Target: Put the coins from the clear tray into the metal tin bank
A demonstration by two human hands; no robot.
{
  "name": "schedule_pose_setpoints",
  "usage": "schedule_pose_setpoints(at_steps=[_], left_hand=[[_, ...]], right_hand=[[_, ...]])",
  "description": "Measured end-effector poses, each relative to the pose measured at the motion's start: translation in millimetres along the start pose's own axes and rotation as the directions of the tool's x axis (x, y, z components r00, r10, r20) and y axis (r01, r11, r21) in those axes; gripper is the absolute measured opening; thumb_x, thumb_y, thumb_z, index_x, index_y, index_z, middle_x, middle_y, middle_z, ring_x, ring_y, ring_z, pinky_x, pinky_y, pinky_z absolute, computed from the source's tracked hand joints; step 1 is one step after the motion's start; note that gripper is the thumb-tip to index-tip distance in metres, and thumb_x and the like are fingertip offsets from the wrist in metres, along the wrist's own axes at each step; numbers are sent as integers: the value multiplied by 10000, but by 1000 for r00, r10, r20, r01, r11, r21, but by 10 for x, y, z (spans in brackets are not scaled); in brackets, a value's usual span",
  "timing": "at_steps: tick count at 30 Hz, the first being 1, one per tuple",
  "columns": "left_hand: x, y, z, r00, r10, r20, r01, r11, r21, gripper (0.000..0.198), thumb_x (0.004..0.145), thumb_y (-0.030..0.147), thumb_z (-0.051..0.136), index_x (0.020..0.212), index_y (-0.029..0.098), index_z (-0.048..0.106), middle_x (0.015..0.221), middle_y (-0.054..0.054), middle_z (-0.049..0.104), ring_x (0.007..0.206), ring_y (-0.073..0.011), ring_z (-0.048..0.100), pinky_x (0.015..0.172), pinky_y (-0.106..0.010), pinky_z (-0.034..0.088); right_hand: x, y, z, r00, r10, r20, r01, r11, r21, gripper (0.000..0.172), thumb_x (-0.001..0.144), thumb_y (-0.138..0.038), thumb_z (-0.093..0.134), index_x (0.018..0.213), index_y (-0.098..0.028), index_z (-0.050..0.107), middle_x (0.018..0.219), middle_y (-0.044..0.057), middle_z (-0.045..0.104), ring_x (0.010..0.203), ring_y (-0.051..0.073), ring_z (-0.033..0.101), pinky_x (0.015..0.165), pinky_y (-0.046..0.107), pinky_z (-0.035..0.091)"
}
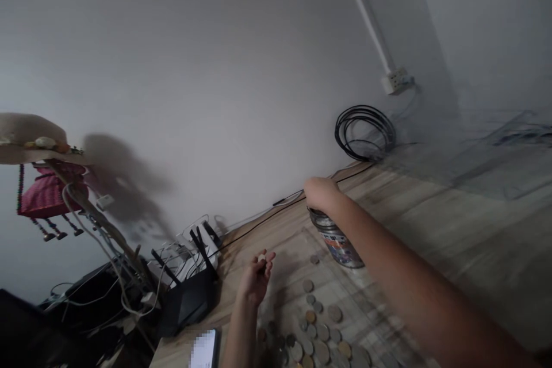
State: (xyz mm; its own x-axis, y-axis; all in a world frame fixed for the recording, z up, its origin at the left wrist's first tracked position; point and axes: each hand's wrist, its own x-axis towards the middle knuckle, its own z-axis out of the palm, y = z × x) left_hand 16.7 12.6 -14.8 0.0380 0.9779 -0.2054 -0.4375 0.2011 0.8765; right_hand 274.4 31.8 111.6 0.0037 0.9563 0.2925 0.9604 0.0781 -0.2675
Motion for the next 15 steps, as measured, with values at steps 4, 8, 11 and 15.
schedule_pose_setpoints(at_steps=[4,8,11,15], left_hand=[[-25,-42,9,982,62,177,-90,985,150,514,746,138,560,1222,140,366,773,-59,616,442,-35,471,377,-121,301],[-65,-49,37,935,110,337,-183,964,193,616,723,265,623,1267,223,339,782,5,568,389,-3,365,351,-143,202],[-84,-44,49,926,123,358,-205,958,201,608,705,297,646,1243,249,369,732,50,508,372,7,341,351,-151,183],[-85,-36,50,941,58,333,-135,968,214,552,704,256,628,1203,195,400,746,20,554,372,-5,368,337,-147,195]], right_hand=[[-142,-403,84,974,-218,-61,221,974,47,292,797,-250,436,933,-149,674,925,138,662,879,225,590,701,278,399],[-292,-857,476,888,-423,179,404,905,136,229,733,-278,536,858,-178,700,789,91,683,757,180,616,617,223,395],[-338,-1043,678,844,-463,271,449,886,113,245,666,-218,591,867,-125,697,806,133,680,778,221,622,620,250,413],[-330,-1051,575,860,-393,324,394,917,67,241,537,-125,668,777,-112,699,787,141,678,767,252,623,626,279,437]])
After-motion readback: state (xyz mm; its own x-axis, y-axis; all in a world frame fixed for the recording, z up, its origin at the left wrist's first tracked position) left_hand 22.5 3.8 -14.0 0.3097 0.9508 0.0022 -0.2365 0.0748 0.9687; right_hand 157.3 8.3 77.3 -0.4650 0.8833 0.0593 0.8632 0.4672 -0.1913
